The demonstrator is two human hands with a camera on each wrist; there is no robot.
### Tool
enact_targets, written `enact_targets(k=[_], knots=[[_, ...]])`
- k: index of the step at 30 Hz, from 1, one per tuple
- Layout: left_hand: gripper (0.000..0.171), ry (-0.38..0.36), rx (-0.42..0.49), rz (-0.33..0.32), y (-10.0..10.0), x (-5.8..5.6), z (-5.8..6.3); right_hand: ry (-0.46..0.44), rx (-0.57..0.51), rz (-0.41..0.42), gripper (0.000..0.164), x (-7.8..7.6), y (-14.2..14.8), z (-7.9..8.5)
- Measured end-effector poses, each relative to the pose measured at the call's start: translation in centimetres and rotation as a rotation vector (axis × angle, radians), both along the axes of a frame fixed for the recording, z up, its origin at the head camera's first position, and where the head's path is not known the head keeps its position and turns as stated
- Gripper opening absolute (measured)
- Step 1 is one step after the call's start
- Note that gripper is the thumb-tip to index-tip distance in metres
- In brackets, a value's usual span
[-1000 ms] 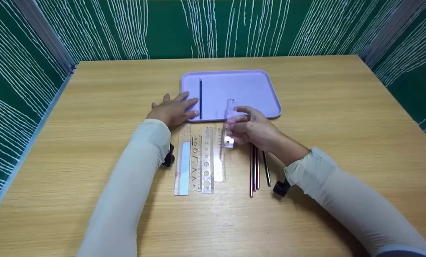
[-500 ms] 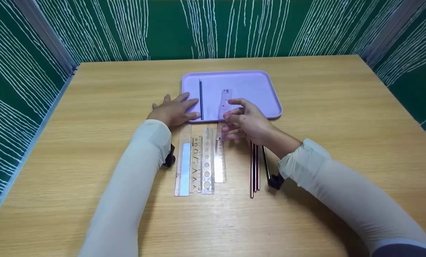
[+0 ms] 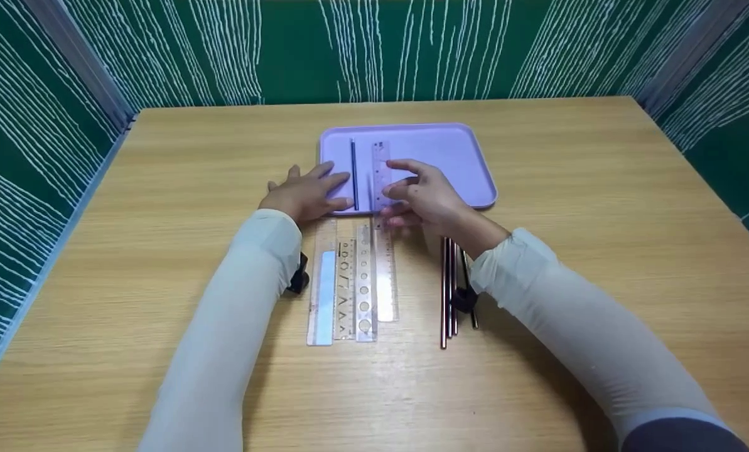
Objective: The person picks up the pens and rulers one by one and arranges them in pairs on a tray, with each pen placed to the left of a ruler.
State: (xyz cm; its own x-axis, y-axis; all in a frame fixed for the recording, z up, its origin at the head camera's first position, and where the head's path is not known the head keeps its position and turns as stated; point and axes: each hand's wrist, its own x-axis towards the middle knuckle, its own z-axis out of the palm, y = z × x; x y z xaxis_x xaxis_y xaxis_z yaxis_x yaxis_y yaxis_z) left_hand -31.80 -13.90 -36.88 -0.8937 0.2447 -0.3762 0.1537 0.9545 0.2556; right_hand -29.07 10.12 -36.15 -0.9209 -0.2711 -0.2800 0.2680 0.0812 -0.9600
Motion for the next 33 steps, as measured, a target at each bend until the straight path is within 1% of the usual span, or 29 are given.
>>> enact_targets(k=[5,11,17,23,27,33], knots=[[0.07,0.007,-0.006,-0.013,0.1,-0.1,0.0,0.018,0.053,-0.045,0.062,-1.3,-0.4,0.1],[0.07,0.002,-0.006,-0.006,0.0,0.0,0.0,0.01,0.069,-0.051,0.059,-2.6,-0.9,0.0],[0.07,0.002,0.003,-0.008,-0.1,0.1,0.0,0.017,0.084,-0.06,0.059,-3.7,-1.4,-0.5],[0.07,-0.003,-0.001,-0.004,-0.1,0.0,-0.1,0.025,0.151,-0.069,0.056,-4.6,-1.9,-1.2],[0.07,0.003,-0.008,-0.008,-0.2,-0.1,-0.1,0.03,0.19,-0.065,0.057,-5.1,-2.3,-1.6],[0.07,0.0,-0.008,-0.014,0.0,-0.1,0.1,0.039,0.272,-0.047,0.058,-5.2,-2.8,-1.8]])
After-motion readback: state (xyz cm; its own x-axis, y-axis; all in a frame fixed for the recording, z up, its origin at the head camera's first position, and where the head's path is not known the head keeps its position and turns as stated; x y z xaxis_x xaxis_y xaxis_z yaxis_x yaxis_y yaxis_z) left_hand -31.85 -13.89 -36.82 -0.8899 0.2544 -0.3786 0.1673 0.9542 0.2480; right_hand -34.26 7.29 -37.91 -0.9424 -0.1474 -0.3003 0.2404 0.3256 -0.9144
